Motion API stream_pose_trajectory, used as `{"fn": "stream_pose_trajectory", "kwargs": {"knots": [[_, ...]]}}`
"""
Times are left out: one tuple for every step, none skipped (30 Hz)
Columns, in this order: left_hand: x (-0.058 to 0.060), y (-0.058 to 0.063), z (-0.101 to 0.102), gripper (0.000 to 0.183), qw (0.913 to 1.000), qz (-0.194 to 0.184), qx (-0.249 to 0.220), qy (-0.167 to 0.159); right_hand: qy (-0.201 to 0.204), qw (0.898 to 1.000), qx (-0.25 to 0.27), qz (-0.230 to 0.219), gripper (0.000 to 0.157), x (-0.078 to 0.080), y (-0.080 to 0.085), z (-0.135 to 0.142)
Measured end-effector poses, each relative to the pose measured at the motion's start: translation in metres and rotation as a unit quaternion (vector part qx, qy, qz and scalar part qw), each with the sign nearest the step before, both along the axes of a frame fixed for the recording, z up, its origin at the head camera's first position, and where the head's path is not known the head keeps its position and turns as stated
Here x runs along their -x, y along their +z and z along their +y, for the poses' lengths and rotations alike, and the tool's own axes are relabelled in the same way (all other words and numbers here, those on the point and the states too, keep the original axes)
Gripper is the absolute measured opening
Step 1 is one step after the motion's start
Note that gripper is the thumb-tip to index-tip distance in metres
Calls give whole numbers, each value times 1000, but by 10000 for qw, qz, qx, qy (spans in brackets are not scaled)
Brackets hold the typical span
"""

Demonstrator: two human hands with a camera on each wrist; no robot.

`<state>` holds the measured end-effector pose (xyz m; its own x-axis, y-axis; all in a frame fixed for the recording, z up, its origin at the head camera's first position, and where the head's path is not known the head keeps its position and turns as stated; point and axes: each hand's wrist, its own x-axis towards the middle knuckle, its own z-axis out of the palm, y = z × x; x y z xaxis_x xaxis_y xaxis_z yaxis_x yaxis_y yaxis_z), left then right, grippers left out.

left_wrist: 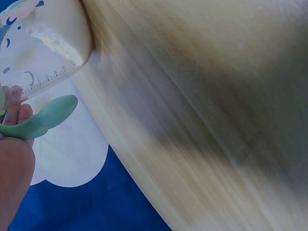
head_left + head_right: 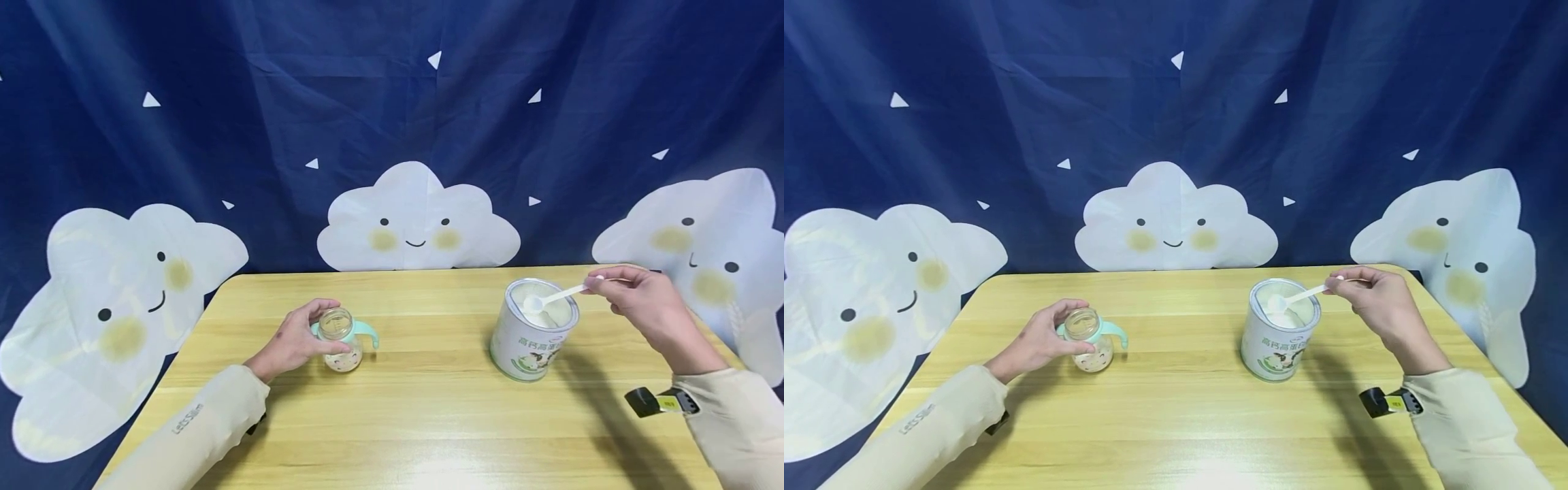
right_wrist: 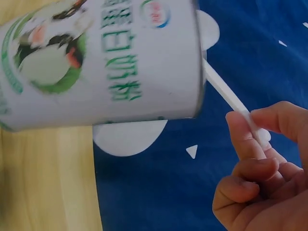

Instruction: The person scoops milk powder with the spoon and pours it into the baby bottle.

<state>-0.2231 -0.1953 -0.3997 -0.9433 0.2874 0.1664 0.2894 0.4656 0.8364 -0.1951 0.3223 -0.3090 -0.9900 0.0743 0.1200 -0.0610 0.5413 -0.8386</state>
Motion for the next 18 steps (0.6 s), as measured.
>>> {"fn": "stream_pose_trajectory", "kwargs": {"knots": [[0, 0, 0, 79, 10000, -4, 2, 1, 2, 9999, -152, 53, 9, 0, -1, -1], [-1, 1, 0, 79, 10000, -18, 9, 14, 3, 9997, -219, 105, 13, 0, -2, -2], [-1, 2, 1, 79, 10000, -26, 21, 26, -18, 9993, -352, 157, 17, 1, -3, -4], [-1, 2, 1, 80, 10000, -37, 17, 31, -53, 9985, -509, 207, 23, 1, -4, -5], [-1, 2, 1, 80, 10000, -35, 23, 36, -77, 9978, -610, 243, 27, 1, -6, -7], [-1, 2, 1, 81, 10000, -32, 40, 57, -98, 9971, -700, 284, 31, 1, -7, -9], [-1, 2, 1, 81, 10000, -25, 38, 46, -128, 9963, -787, 304, 35, 1, -8, -10], [-1, 2, 1, 80, 10000, -13, 37, 44, -156, 9957, -856, 322, 37, 1, -9, -12], [-1, 1, 0, 80, 10000, 7, 38, 31, -180, 9948, -932, 359, 39, 1, -11, -14], [-1, 1, 0, 80, 10000, 25, 29, 18, -193, 9940, -1003, 400, 40, 2, -12, -16], [-1, 0, 0, 79, 10000, 49, 26, 4, -187, 9934, -1043, 444, 39, 2, -13, -18], [-1, 0, 0, 79, 10000, 58, 16, 0, -177, 9926, -1088, 513, 38, 2, -14, -20], [-1, -1, -1, 78, 10000, 64, 11, -6, -158, 9919, -1116, 586, 37, 3, -15, -22], [-1, -1, -1, 78, 10000, 72, 6, -5, -145, 9909, -1160, 662, 35, 4, -16, -24], [0, -1, -1, 78, 10000, 75, 9, -8, -139, 9900, -1208, 718, 34, 4, -18, -26], [0, -1, -1, 78, 10000, 77, 12, -4, -123, 9894, -1226, 770, 35, 5, -19, -28], [-1, -1, -1, 78, 10000, 74, 16, 3, -114, 9890, -1235, 804, 35, 5, -20, -30], [0, -1, -1, 79, 10000, 70, 30, 6, -113, 9887, -1252, 820, 35, 6, -21, -31]]}}
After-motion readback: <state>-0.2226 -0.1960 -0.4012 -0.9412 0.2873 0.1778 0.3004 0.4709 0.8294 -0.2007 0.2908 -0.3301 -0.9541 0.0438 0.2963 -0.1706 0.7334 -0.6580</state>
